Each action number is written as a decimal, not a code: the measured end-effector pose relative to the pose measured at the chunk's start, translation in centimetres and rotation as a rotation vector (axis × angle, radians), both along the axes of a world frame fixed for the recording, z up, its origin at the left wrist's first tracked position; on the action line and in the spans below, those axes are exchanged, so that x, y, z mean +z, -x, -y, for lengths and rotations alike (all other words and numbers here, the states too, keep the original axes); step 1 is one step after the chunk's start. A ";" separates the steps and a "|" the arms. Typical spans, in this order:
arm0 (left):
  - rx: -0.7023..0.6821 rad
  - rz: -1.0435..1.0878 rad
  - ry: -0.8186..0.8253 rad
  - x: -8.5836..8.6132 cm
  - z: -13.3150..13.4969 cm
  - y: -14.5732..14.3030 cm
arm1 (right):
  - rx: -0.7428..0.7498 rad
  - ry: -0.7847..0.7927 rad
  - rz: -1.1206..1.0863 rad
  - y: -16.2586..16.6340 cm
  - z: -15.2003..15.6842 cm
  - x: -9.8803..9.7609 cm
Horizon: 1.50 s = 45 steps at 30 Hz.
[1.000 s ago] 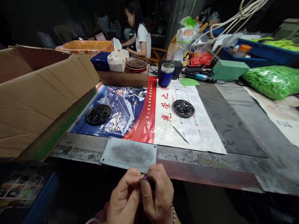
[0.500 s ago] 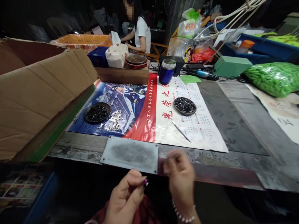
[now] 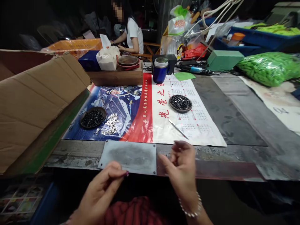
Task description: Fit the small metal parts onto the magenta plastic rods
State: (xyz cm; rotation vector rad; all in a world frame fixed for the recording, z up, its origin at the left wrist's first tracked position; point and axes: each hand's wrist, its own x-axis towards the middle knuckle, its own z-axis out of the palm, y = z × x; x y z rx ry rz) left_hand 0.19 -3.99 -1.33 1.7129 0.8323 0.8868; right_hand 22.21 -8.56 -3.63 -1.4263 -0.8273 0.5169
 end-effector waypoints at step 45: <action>0.094 -0.508 -0.886 1.8 1.4 -1.7 | 0.474 -0.028 0.205 4.6 2.1 0.4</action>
